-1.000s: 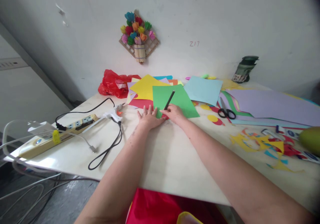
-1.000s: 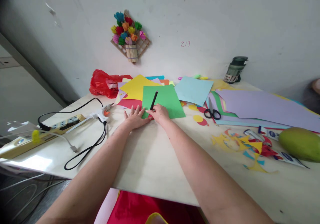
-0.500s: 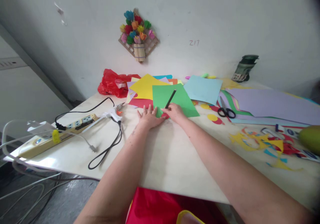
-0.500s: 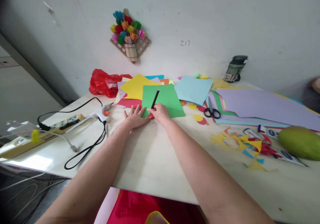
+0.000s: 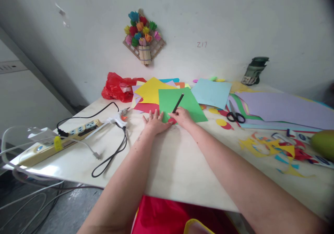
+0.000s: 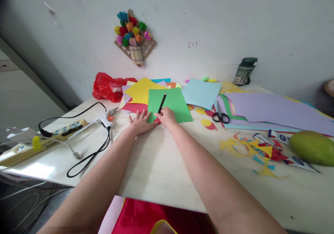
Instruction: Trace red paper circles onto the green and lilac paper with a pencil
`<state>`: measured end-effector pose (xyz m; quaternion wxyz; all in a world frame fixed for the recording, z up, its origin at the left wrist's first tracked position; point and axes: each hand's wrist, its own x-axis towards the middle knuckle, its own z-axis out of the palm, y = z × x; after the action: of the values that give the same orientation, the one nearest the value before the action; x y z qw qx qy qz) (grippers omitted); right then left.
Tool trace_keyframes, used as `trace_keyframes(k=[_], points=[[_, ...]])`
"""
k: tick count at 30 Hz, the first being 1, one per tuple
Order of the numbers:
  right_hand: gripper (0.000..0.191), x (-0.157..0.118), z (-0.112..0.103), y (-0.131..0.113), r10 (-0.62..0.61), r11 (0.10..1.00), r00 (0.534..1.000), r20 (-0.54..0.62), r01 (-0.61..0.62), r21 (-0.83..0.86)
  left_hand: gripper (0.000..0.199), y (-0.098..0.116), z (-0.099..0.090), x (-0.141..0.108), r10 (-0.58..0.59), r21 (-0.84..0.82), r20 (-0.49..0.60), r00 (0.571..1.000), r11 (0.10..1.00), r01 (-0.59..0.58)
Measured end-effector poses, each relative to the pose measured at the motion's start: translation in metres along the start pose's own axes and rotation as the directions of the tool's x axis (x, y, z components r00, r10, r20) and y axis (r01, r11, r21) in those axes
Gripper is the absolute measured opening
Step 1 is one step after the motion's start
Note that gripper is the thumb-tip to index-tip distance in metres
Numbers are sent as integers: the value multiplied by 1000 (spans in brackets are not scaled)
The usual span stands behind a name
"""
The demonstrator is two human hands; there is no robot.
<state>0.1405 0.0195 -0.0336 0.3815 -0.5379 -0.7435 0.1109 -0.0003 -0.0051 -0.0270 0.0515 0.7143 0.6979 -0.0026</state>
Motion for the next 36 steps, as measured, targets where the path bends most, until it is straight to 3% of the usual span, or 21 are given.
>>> trace_keyframes(k=[16,22,30,36], points=[[19,0,0,1,43,999,999,-32,-42,26,88,0,1,0,8,-18,-17,1000,1000,-8],[19,-1,-5,1,133,978,987,-87,-117,174,80,-3,1,1,-4,-18,-29,1000,1000,3],[22,-1,-9,3,250,922,966,-62,-218,321,67,-16,2,10,-105,-37,-80,991,994,103],[24,-3,-12,1,206,959,978,-18,-198,203,68,-16,-4,9,-142,-21,-97,985,990,141]])
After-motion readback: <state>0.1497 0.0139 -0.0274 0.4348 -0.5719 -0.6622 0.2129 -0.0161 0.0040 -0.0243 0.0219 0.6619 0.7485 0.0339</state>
